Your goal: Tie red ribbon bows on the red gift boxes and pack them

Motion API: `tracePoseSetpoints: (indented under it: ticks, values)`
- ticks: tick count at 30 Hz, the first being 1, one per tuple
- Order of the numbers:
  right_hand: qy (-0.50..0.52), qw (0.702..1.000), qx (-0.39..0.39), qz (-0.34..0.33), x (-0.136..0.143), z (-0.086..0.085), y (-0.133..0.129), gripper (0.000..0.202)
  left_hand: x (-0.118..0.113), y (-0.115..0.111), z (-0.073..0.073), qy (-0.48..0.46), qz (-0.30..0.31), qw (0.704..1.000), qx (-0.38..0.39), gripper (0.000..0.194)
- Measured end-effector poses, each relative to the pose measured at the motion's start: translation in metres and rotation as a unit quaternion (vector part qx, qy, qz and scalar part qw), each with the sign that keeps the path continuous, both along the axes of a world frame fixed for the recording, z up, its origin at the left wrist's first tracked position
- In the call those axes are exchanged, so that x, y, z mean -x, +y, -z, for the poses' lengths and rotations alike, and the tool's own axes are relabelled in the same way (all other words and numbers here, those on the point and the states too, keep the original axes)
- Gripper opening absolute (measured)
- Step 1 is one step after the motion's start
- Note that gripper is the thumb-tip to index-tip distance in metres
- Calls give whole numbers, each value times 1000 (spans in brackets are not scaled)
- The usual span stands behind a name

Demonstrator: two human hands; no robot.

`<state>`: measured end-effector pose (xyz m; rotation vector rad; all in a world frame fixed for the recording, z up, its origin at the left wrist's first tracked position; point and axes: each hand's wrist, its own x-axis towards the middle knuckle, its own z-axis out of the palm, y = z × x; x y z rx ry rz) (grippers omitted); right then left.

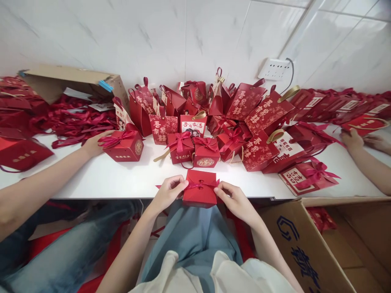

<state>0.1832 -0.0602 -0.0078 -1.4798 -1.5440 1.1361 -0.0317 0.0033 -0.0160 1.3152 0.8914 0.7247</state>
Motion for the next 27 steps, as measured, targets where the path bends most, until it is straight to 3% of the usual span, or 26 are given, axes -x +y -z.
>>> tracePoseSetpoints:
  ticks: [8, 15, 19, 22, 24, 27]
  values:
    - [103, 992, 73, 2, -4, -5, 3, 49, -12, -7, 8, -10, -106, 994, 17, 42]
    - [160, 980, 118, 32, -9, 0, 8, 53, -8, -7, 13, 7, -92, 995, 40, 41]
    - [101, 985, 132, 40, -32, -2, 11, 52, 21, 7, 0, 69, 29, 997, 35, 40]
    - [106, 986, 121, 37, -55, -15, 14, 50, 55, 22, -14, 126, 127, 984, 12, 40]
    - [162, 982, 91, 38, -67, -28, 18, 49, 75, 32, -24, 114, 132, 985, 8, 40]
    - [262, 965, 14, 14, -71, -48, 27, 46, 87, 42, -40, 29, 77, 997, -13, 37]
